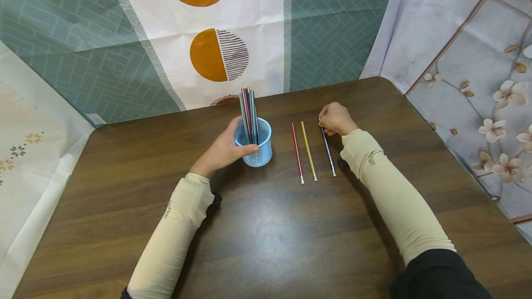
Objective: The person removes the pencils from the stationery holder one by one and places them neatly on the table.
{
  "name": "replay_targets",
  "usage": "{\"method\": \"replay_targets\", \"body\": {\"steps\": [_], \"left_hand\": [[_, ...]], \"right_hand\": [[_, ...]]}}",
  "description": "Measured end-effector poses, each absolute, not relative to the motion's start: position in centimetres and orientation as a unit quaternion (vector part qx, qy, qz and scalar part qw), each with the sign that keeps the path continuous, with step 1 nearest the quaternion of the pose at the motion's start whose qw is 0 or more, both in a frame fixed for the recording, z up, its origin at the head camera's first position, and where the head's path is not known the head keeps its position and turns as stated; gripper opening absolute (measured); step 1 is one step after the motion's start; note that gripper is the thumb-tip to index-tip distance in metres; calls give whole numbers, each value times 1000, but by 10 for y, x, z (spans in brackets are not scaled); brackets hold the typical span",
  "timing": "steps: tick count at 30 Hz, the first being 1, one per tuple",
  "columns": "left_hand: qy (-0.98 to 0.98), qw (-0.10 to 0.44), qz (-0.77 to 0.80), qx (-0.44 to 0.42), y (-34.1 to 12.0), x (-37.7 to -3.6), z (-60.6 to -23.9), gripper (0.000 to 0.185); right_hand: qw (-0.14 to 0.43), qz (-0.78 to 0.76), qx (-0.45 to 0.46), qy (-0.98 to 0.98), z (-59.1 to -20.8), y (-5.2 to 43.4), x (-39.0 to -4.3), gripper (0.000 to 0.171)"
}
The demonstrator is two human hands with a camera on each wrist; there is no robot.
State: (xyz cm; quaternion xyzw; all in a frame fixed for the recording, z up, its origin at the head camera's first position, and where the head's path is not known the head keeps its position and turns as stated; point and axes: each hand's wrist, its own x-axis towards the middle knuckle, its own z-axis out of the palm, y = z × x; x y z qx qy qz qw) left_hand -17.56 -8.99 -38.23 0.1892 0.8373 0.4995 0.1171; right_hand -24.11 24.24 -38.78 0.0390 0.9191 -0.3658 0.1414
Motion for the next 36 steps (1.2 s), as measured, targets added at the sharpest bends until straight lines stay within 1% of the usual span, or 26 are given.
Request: {"method": "replay_targets", "body": {"steps": [8, 20, 26, 33, 36], "left_hand": [[840, 124, 496, 181, -89, -176, -382, 100], [842, 122, 493, 183, -90, -176, -383, 101], [841, 120, 495, 183, -90, -176, -382, 100], [841, 123, 494, 183, -90, -176, -382, 102], [841, 122, 494, 184, -90, -176, -382, 102]], "right_hand": [[143, -364, 44, 919, -387, 239, -241, 18], [138, -372, 47, 917, -388, 241, -243, 21], [132, -382, 48, 913, -385, 242, -241, 20], [166, -354, 35, 920, -382, 237, -239, 22], [169, -352, 31, 920, -381, 233, -239, 21]]}}
